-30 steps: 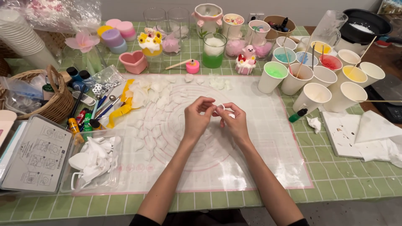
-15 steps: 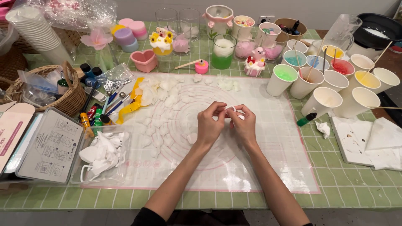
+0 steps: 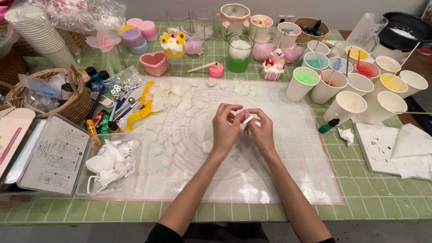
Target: The recorder is hand-molding small white wax pieces into specific shapes on a silicone mat.
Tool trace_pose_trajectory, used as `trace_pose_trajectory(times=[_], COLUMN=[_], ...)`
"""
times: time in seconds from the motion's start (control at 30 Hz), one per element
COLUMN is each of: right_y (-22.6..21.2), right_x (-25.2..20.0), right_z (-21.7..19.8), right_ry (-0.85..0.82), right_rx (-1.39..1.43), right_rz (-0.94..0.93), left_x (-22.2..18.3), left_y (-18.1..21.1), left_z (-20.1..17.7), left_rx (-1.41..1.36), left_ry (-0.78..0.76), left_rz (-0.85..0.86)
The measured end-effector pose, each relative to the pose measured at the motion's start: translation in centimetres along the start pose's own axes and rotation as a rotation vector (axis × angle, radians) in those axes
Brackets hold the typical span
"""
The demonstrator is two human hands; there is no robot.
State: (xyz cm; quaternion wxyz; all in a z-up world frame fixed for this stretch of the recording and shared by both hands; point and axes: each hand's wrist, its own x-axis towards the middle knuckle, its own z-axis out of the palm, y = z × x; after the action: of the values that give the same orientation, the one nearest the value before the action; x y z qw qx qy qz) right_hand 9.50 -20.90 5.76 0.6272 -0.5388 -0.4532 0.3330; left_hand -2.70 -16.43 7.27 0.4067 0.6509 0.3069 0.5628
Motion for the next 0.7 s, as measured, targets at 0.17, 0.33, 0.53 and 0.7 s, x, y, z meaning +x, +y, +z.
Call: trace_pose_trajectory(times=[0.17,0.33,0.53,0.7], right_y=[0.9,-0.9,0.2,1.0], right_x=[0.3,-0.4,-0.1,-0.4], right_z=[-1.3,-0.5,-1.1,-1.8], right_ry=[-0.193,-0.217,-0.215,-0.488], right_rx=[0.043,0.042,0.146,-0.335], right_rz=[0.002,0.000,-0.083,0.104], left_x=[1.9,2.1,3.2,4.4], left_y=[-5.0,-4.4,-7.3,-8.8], left_z=[-1.4,-2.1,-3.4,-5.7], left_rx=[-0.359,-0.483,-0.371,-0.636], left_ry=[-0.196,-0.297,-0.183,-0.051], left_rz=[-0.184,-0.259,-0.224,-0.309])
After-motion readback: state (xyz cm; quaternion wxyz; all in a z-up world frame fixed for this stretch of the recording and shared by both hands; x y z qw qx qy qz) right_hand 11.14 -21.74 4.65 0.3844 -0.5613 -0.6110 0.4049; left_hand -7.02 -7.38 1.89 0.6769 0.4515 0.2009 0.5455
